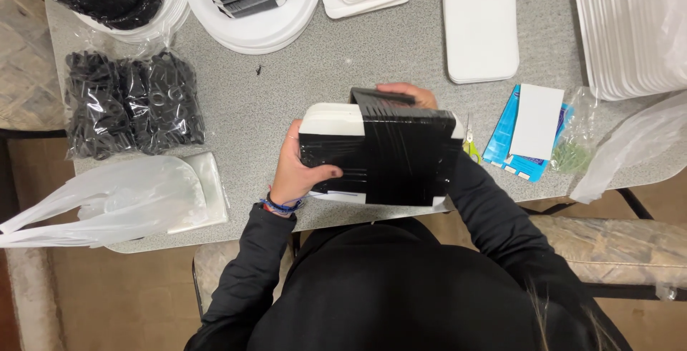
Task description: The person wraps a white rectangular container with black plastic film. They pull the film from a roll, place the container on the film, wrap the film around the container by hand, and cut the film with scissors.
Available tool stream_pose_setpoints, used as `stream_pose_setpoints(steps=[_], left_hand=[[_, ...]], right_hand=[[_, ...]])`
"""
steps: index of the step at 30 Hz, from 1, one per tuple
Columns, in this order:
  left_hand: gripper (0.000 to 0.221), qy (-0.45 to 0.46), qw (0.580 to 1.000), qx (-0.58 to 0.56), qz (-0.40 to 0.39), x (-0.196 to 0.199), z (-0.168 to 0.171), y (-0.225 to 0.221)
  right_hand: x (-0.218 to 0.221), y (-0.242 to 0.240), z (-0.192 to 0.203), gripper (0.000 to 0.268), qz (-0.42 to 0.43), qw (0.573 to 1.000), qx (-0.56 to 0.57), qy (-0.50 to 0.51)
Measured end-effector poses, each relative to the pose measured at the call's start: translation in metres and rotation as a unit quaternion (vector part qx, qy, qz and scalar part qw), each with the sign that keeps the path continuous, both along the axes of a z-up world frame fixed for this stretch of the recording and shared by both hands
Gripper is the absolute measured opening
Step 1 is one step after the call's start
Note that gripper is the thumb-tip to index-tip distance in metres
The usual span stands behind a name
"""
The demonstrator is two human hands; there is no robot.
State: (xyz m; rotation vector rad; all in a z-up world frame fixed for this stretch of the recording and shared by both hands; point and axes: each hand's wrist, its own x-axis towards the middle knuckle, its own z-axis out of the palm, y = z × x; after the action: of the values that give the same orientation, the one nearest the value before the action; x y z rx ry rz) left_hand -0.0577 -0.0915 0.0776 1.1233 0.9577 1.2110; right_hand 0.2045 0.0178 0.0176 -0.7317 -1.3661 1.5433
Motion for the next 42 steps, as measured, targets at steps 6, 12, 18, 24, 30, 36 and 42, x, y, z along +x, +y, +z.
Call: stream_pose_setpoints(steps=[6,12,18,24,30,36,42], left_hand=[[0.055,-0.003,0.995,0.024,0.100,0.000,-0.012,0.001],[0.051,-0.022,0.993,0.032,0.116,0.007,0.014,0.008],[0.051,-0.032,0.991,0.046,0.121,0.005,0.017,0.009],[0.057,-0.078,0.985,0.041,0.148,0.005,0.013,0.012],[0.055,-0.077,0.985,0.047,0.150,0.000,0.023,0.015],[0.053,-0.068,0.979,0.059,0.183,-0.001,0.027,0.030],[0.052,-0.051,0.974,0.101,0.198,-0.005,0.041,0.051]], right_hand=[[-0.003,-0.018,0.037,0.046,0.065,0.997,0.008,-0.037],[-0.002,-0.021,-0.006,0.046,0.056,0.993,0.048,-0.095],[0.002,-0.028,-0.064,0.047,0.049,0.983,0.086,-0.152],[0.000,-0.027,-0.105,0.049,0.034,0.970,0.126,-0.207],[0.003,-0.023,-0.147,0.051,0.018,0.950,0.169,-0.261],[0.010,-0.020,-0.216,0.054,0.007,0.927,0.209,-0.313],[-0.005,-0.041,-0.149,0.040,0.080,0.936,-0.339,-0.040]])
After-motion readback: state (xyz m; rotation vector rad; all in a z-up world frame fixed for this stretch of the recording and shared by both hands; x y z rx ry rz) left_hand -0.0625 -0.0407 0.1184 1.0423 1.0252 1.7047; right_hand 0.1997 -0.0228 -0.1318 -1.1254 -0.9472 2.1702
